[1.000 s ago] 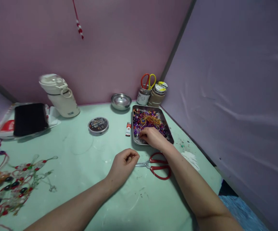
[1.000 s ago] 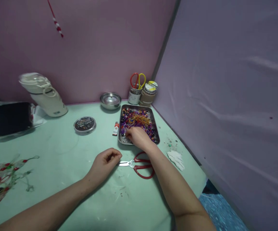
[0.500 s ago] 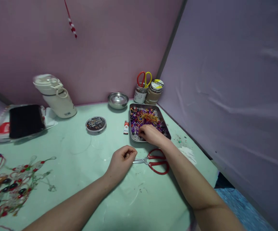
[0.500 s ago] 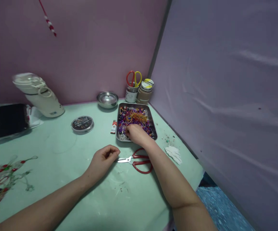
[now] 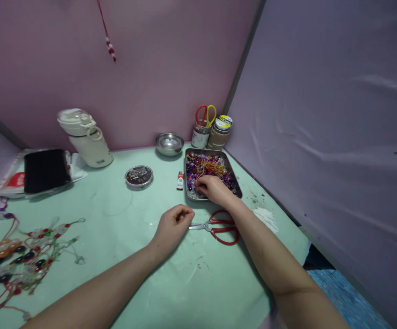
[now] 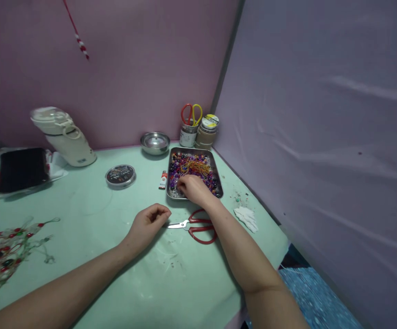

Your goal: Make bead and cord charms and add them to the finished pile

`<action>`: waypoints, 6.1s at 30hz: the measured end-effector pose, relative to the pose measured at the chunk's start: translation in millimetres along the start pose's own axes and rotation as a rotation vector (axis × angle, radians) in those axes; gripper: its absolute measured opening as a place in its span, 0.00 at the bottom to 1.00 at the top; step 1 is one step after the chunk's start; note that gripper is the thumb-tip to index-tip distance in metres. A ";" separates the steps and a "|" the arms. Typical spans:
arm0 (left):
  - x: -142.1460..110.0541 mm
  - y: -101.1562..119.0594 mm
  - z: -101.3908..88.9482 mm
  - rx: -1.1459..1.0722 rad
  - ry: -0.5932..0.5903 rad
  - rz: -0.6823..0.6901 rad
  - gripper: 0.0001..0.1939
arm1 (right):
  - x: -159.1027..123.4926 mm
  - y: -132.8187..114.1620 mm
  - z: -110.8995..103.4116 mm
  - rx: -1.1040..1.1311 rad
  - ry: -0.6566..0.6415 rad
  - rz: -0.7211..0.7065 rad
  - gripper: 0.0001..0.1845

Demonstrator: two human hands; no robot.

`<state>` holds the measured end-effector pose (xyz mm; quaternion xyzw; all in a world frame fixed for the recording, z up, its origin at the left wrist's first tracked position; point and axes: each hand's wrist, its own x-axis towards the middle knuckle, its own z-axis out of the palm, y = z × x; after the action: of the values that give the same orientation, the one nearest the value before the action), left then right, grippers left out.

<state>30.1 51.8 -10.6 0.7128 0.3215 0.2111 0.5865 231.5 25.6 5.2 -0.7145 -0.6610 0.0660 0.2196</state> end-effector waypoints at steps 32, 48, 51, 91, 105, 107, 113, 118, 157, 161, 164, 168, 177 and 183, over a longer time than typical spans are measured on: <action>1.6 -1.8 -1.8 -0.033 0.065 0.012 0.10 | 26.4 13.5 1.0 -0.200 -0.091 0.087 0.06; 4.1 -0.3 -3.2 -0.122 0.182 0.016 0.10 | -55.1 -59.2 7.8 0.801 0.266 0.180 0.05; 3.0 1.0 -4.1 -0.132 0.197 0.027 0.09 | -53.8 -54.3 16.1 0.984 0.203 0.329 0.06; 2.8 -3.1 -5.0 -0.069 0.254 0.010 0.09 | -48.6 -46.0 37.8 1.291 0.182 0.489 0.14; 2.9 -4.0 -5.1 -0.032 0.245 0.012 0.10 | -49.2 -48.1 37.9 1.273 0.176 0.476 0.13; 3.1 -5.2 -5.0 -0.026 0.246 0.013 0.10 | -49.3 -48.5 37.7 1.267 0.174 0.475 0.13; 2.9 -4.1 -5.0 -0.037 0.255 0.011 0.09 | -49.4 -49.2 36.5 1.267 0.169 0.471 0.12; 3.0 -4.1 -5.5 -0.065 0.262 0.009 0.10 | -49.1 -47.7 37.4 1.296 0.198 0.493 0.14; 3.1 -7.2 -4.2 -0.025 0.251 0.021 0.09 | -50.3 -48.0 38.9 1.233 0.170 0.450 0.14; 3.0 -6.3 -4.3 -0.023 0.232 0.023 0.08 | -50.6 -48.4 38.0 1.191 0.160 0.430 0.12; 3.1 -6.4 -4.6 -0.031 0.211 0.031 0.08 | -51.0 -48.2 38.1 1.150 0.152 0.409 0.10; 2.6 -5.0 -4.9 -0.026 0.192 0.041 0.08 | -51.5 -49.6 37.5 1.071 0.155 0.389 0.09; 3.1 -5.8 -5.2 -0.018 0.156 0.068 0.10 | -52.5 -52.5 34.6 0.900 0.178 0.396 0.07; 2.8 -5.5 -6.3 -0.061 0.147 0.078 0.12 | -53.9 -52.6 32.0 0.767 0.217 0.338 0.06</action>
<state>26.6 58.8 -14.8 0.6893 0.3290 0.2954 0.5739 164.7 -18.0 -12.9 -0.6821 -0.4354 0.2663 0.5238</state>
